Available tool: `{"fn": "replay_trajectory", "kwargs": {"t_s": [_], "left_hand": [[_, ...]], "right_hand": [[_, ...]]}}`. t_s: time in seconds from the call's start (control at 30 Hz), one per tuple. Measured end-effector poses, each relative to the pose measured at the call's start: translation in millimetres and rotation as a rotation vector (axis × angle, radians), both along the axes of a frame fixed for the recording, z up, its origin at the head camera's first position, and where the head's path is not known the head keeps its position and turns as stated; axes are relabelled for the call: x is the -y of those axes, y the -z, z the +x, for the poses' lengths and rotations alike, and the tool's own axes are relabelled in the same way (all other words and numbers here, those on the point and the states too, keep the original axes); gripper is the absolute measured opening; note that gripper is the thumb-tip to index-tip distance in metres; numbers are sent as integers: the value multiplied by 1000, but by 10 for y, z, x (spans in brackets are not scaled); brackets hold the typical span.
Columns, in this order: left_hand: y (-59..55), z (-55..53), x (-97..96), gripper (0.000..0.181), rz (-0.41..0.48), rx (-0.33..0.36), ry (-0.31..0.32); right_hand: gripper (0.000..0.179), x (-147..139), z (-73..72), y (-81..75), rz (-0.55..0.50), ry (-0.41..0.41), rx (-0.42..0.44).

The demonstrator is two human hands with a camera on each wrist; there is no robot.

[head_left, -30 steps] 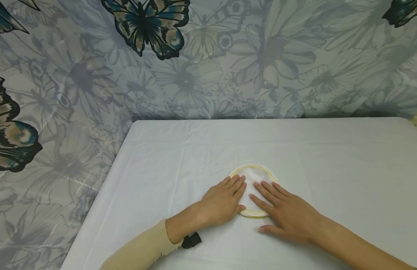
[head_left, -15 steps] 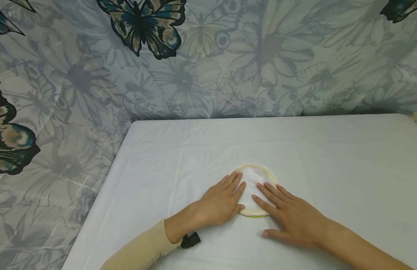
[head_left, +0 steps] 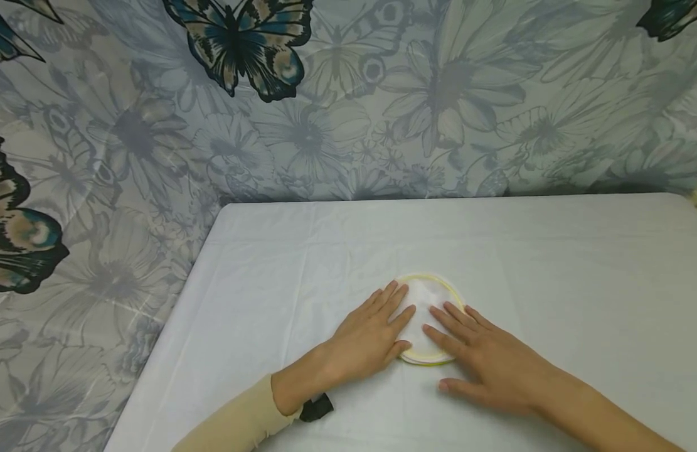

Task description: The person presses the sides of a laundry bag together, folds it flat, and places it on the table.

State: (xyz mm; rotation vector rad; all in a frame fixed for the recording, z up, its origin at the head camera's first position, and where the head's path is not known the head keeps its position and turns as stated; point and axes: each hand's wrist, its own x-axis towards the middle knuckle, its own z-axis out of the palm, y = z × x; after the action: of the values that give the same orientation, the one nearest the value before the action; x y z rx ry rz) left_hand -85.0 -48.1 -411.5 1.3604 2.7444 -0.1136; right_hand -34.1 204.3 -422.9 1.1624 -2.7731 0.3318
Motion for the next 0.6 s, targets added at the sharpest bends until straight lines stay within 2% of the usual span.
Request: {"fn": "replay_trajectory", "kwargs": {"t_s": [0.17,0.33,0.6], "left_hand": [[-4,-34,19,63,48,36,-21],[-34,-74,78,65,96,72,-73],[-44,-140,215,63,164,85,-141]], "right_hand": [[76,-24,-50,-42,-19,10,19],[76,-131,-125,-70,-37,42,45],[77,-326,-226,-159,-53,85,33]]}}
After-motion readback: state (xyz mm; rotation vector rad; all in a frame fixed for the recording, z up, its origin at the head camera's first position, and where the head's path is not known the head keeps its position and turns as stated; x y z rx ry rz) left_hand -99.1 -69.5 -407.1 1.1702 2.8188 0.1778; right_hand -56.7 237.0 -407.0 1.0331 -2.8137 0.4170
